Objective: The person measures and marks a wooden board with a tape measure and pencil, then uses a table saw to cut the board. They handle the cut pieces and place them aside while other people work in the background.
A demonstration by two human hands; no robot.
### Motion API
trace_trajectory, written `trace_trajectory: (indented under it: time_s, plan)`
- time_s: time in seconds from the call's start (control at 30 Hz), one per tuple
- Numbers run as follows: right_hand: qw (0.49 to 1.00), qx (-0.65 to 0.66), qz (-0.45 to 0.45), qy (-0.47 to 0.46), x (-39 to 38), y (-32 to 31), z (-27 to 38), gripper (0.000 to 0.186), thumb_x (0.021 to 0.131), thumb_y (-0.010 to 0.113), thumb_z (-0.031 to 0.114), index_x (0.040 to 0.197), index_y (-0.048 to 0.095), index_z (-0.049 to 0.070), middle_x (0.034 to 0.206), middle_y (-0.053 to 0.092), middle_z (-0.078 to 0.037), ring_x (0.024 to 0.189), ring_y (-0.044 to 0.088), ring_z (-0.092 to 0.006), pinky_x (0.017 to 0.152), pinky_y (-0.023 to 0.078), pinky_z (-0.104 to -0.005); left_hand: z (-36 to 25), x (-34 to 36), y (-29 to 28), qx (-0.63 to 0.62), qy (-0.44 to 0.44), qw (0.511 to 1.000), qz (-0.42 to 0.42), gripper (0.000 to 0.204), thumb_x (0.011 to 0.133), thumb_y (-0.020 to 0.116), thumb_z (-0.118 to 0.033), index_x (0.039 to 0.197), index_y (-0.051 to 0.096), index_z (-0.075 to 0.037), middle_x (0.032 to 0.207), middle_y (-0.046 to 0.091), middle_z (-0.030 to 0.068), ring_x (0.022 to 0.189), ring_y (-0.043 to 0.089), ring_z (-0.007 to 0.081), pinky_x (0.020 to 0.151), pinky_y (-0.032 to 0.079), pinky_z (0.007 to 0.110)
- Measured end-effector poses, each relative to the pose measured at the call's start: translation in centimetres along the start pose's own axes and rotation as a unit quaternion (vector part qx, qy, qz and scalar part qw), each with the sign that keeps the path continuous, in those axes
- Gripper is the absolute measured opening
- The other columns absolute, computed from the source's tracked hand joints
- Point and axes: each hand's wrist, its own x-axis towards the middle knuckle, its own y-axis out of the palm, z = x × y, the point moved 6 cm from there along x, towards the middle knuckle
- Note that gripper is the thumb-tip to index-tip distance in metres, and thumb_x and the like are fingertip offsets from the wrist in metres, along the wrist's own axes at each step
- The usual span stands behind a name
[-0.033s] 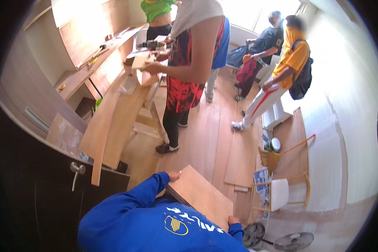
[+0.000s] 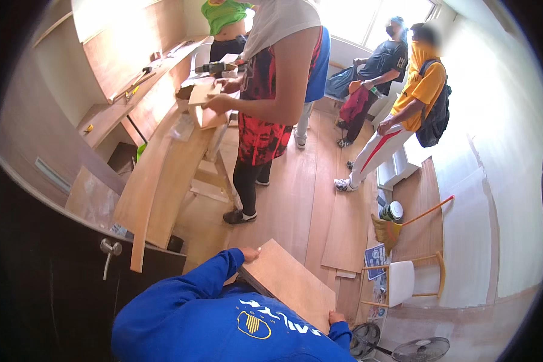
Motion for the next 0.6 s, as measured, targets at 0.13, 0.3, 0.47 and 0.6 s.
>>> trace_trajectory:
  time_s: [0.13, 0.3, 0.47, 0.6]
  plan:
    - [0.985, 0.113, 0.014, 0.126, 2.5, -6.4, 2.5, 0.060, 0.097, 0.042, 0.046, 0.123, 0.065, -0.003, 0.125, 0.059, -0.037, 0.123, 0.054, -0.0505, 0.105, 0.044, -0.0510, -2.3, 4.2, -4.7, -0.015, 0.006, 1.000, 0.012, 0.071, 0.107, 0.020, -0.057, 0.082, 0.060, -0.003, 0.074, 0.062, 0.0112, 0.069, 0.057, 0.0310, 0.070, 0.045, 0.047]
    - [0.996, 0.055, 0.053, 0.033, 10.6, -13.2, 6.0, 0.067, 0.097, 0.046, 0.052, 0.121, 0.065, -0.007, 0.123, 0.060, -0.037, 0.123, 0.055, -0.0498, 0.104, 0.044, -0.0487, -5.4, 6.5, -11.3, -0.040, -0.009, 0.997, -0.060, 0.073, 0.105, 0.022, -0.059, 0.103, 0.067, -0.001, 0.107, 0.069, 0.0204, 0.097, 0.064, 0.0363, 0.089, 0.046, 0.050]
    - [0.988, 0.108, 0.096, -0.056, 20.1, -18.8, 8.6, 0.063, 0.100, 0.043, 0.051, 0.119, 0.067, -0.004, 0.119, 0.065, -0.033, 0.117, 0.061, -0.0462, 0.101, 0.045, -0.0476, -4.9, 8.4, -15.8, -0.040, -0.113, 0.993, 0.006, 0.074, 0.104, 0.025, -0.060, 0.121, 0.066, -0.001, 0.126, 0.065, 0.0245, 0.116, 0.061, 0.0394, 0.100, 0.043, 0.051]
    - [0.972, -0.039, 0.078, -0.217, 27.2, -22.1, 13.8, 0.061, 0.101, 0.041, 0.050, 0.116, 0.068, -0.002, 0.112, 0.068, -0.030, 0.109, 0.064, -0.0450, 0.098, 0.047, -0.0494, -1.1, 9.5, -13.6, -0.043, -0.116, 0.989, -0.083, 0.072, 0.104, 0.027, -0.058, 0.129, 0.062, 0.000, 0.134, 0.061, 0.0245, 0.125, 0.057, 0.0385, 0.106, 0.042, 0.048]
